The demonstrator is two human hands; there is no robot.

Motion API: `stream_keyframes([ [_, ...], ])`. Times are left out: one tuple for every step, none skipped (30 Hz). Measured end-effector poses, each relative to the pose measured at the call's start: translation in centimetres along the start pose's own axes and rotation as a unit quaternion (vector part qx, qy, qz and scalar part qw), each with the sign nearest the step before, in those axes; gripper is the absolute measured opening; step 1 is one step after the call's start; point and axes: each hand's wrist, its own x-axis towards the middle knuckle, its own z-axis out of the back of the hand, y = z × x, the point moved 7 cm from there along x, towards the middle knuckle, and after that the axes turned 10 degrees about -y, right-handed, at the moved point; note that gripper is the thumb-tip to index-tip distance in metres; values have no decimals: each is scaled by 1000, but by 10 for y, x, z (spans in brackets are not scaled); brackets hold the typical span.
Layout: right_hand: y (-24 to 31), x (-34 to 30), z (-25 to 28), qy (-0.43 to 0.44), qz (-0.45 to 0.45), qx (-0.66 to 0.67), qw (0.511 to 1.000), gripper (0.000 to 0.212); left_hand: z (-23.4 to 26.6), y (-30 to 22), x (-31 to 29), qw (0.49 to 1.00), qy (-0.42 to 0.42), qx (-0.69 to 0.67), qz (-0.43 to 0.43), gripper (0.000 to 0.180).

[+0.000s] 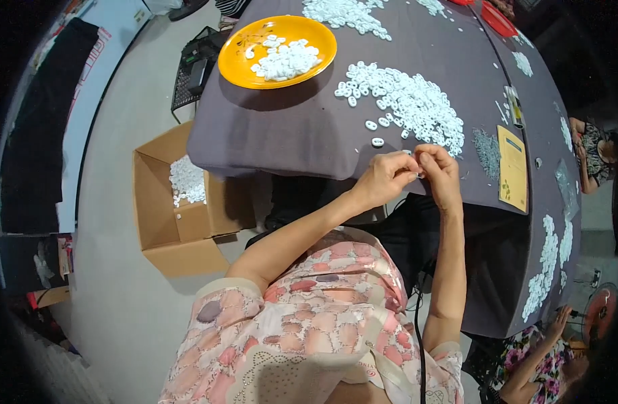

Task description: The person assembles small plastic components by hand, picking up plastic pieces from the table and inserting small pins into them.

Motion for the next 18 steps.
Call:
stream_keyframes([
  [-2, 2, -3, 8, 3, -6, 1000, 14, 0, -1, 0, 1000, 6, -14, 15, 6],
  [-5, 6, -5, 5, -2, -1, 1000, 14, 2, -4, -1, 997, -4, -57, 59, 7],
  [-7, 8, -2, -7, -5, 5, 1000, 14, -4, -16, 0, 996, 3, -60, 58, 7],
  [-4, 10, 2, -16, 11, -10, 1000, 15, -8, -29, 1, 994, -5, -97, 56, 7],
  [1, 10, -4, -15, 10, -10, 1000, 15, -6, -42, 0, 990, -21, -130, 57, 7],
  [10, 10, -13, 6, 31, -44, 999, 16, -6, -52, 0, 990, -28, -133, 45, 5],
  [15, 10, -22, 26, 53, -76, 995, 18, -5, -56, -1, 990, -27, -132, 45, 5],
  [18, 10, -30, 52, 85, -100, 990, 22, -5, -60, -2, 988, -31, -141, 48, 5],
  [24, 9, -40, 56, 157, -152, 974, 25, -4, -62, -2, 987, -36, -149, 53, 5],
  [30, 7, -52, 59, 228, -203, 951, 28, -3, -57, -3, 979, -53, -180, 75, 6],
  [44, 2, -62, 33, 349, -223, 910, 28, 2, -54, -1, 977, -78, -185, 64, 7],
  [22, 10, -63, 28, 263, -163, 951, 25, 7, -54, 3, 975, -98, -193, 54, 7],
  [0, 16, -61, 22, 174, -99, 980, 23, 13, -51, 6, 970, -117, -200, 78, 8],
  [5, 12, -67, 23, 242, -289, 926, 13, 23, -50, 10, 970, -138, -186, 73, 9],
  [12, 10, -74, 19, 275, -325, 905, 12, 32, -48, 15, 970, -155, -174, 67, 9],
  [17, 8, -79, 13, 306, -360, 881, 13, 40, -42, 18, 969, -179, -164, 54, 10],
  [16, 7, -81, 6, 367, -377, 850, 13, 45, -37, 21, 962, -189, -187, 63, 10],
  [22, 7, -84, 10, 344, -386, 856, 11, 51, -30, 24, 954, -200, -210, 73, 10],
])
